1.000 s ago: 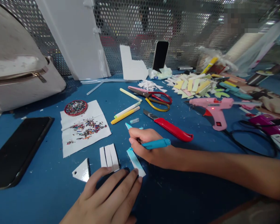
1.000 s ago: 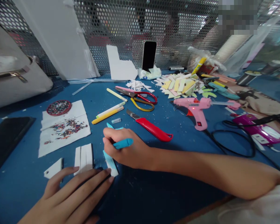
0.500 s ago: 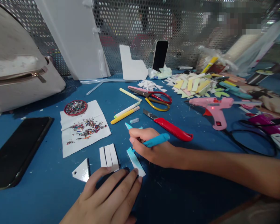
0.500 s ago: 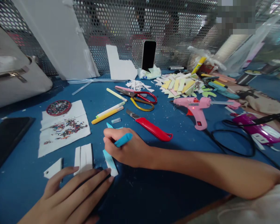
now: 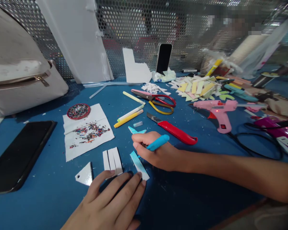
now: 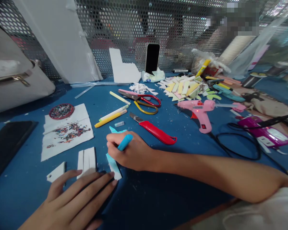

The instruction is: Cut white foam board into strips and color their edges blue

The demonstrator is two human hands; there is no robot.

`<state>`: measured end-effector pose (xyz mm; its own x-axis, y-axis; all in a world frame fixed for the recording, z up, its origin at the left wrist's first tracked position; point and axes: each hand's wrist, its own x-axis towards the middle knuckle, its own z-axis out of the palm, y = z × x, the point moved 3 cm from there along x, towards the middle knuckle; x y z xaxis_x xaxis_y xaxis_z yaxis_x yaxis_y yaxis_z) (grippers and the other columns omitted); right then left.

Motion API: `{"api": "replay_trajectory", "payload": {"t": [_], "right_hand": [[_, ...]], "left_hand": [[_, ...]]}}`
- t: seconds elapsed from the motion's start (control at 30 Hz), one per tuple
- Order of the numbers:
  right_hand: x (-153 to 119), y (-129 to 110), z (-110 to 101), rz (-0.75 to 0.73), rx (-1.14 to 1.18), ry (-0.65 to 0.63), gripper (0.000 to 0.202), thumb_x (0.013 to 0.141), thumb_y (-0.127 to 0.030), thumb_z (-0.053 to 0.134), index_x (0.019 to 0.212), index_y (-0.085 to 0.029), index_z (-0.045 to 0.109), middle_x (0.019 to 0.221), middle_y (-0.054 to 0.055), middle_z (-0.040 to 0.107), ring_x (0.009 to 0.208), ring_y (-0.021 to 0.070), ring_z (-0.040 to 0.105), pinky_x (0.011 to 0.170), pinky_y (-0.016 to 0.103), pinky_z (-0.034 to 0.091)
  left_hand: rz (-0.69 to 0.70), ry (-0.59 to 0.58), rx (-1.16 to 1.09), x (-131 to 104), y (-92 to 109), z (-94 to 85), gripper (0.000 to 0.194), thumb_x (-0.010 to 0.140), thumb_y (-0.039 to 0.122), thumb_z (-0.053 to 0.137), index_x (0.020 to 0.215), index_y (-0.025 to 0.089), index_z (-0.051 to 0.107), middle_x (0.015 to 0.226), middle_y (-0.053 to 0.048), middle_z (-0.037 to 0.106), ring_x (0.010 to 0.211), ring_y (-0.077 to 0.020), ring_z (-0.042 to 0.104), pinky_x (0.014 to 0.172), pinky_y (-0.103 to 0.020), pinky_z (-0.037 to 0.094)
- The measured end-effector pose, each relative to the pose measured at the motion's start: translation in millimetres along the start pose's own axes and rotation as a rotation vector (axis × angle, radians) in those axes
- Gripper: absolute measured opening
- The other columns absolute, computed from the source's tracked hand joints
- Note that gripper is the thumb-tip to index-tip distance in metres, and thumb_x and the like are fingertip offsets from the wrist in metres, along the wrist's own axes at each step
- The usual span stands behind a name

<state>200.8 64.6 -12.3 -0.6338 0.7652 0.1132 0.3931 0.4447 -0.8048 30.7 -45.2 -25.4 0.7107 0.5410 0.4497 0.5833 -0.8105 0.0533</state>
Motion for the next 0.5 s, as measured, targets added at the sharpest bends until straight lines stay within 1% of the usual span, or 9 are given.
{"api": "replay_trajectory", "payload": {"t": [0.1,0.2,0.27,0.4,0.43,0.5], "right_hand": [[0.5,0.1,-2.0,0.023,0.069,0.041,0.029,0.096,-0.022,0.041,0.069,-0.021,0.029,0.064,-0.006,0.033,0.060,0.0110,0.031,0.056,0.028,0.025],[0.9,0.3,-1.8,0.047,0.006,0.060,0.027,0.097,-0.023,0.042,0.072,-0.021,0.033,0.065,-0.006,0.037,0.059,0.0108,0.034,0.057,0.028,0.026],[0.8,0.4,-0.6,0.036,-0.023,0.037,0.028,0.097,-0.022,0.044,0.071,-0.021,0.032,0.062,-0.006,0.036,0.057,0.0103,0.033,0.057,0.029,0.025],[-0.8,2.9,1.1,0.002,0.057,-0.055,0.035,0.096,-0.023,0.044,0.066,-0.021,0.025,0.060,-0.007,0.027,0.056,0.0098,0.028,0.056,0.029,0.024],[-1.1,3.8,1.1,0.000,0.088,-0.076,0.035,0.096,-0.024,0.043,0.065,-0.021,0.025,0.061,-0.007,0.026,0.057,0.0100,0.028,0.056,0.028,0.024],[-1.0,4.9,-0.1,0.001,0.153,-0.066,0.034,0.096,-0.025,0.042,0.065,-0.022,0.028,0.062,-0.006,0.030,0.058,0.0107,0.031,0.056,0.028,0.026]], "left_hand": [[0.001,-0.004,-0.002,1.4,0.5,-1.8,0.035,0.105,0.043,0.053,0.125,0.021,0.070,0.127,0.003,0.072,0.116,-0.0150,0.056,0.126,-0.033,0.007],[-0.005,-0.018,-0.002,2.2,0.5,-2.4,0.036,0.104,0.044,0.054,0.126,0.020,0.069,0.127,0.003,0.071,0.117,-0.0154,0.056,0.126,-0.034,0.007],[0.003,-0.010,-0.004,2.6,0.6,-2.5,0.036,0.105,0.043,0.052,0.127,0.020,0.069,0.128,0.003,0.071,0.117,-0.0154,0.056,0.126,-0.034,0.007],[-0.007,-0.010,-0.009,1.9,-0.6,-0.5,0.034,0.106,0.042,0.051,0.126,0.021,0.069,0.128,0.003,0.071,0.117,-0.0153,0.057,0.126,-0.035,0.008],[-0.009,-0.015,-0.011,1.4,-1.0,0.4,0.034,0.105,0.042,0.052,0.126,0.021,0.069,0.128,0.003,0.071,0.116,-0.0151,0.057,0.126,-0.035,0.009],[0.015,0.003,-0.007,0.5,-1.1,1.0,0.035,0.105,0.044,0.052,0.127,0.021,0.069,0.129,0.004,0.070,0.116,-0.0149,0.057,0.126,-0.034,0.009]]}}
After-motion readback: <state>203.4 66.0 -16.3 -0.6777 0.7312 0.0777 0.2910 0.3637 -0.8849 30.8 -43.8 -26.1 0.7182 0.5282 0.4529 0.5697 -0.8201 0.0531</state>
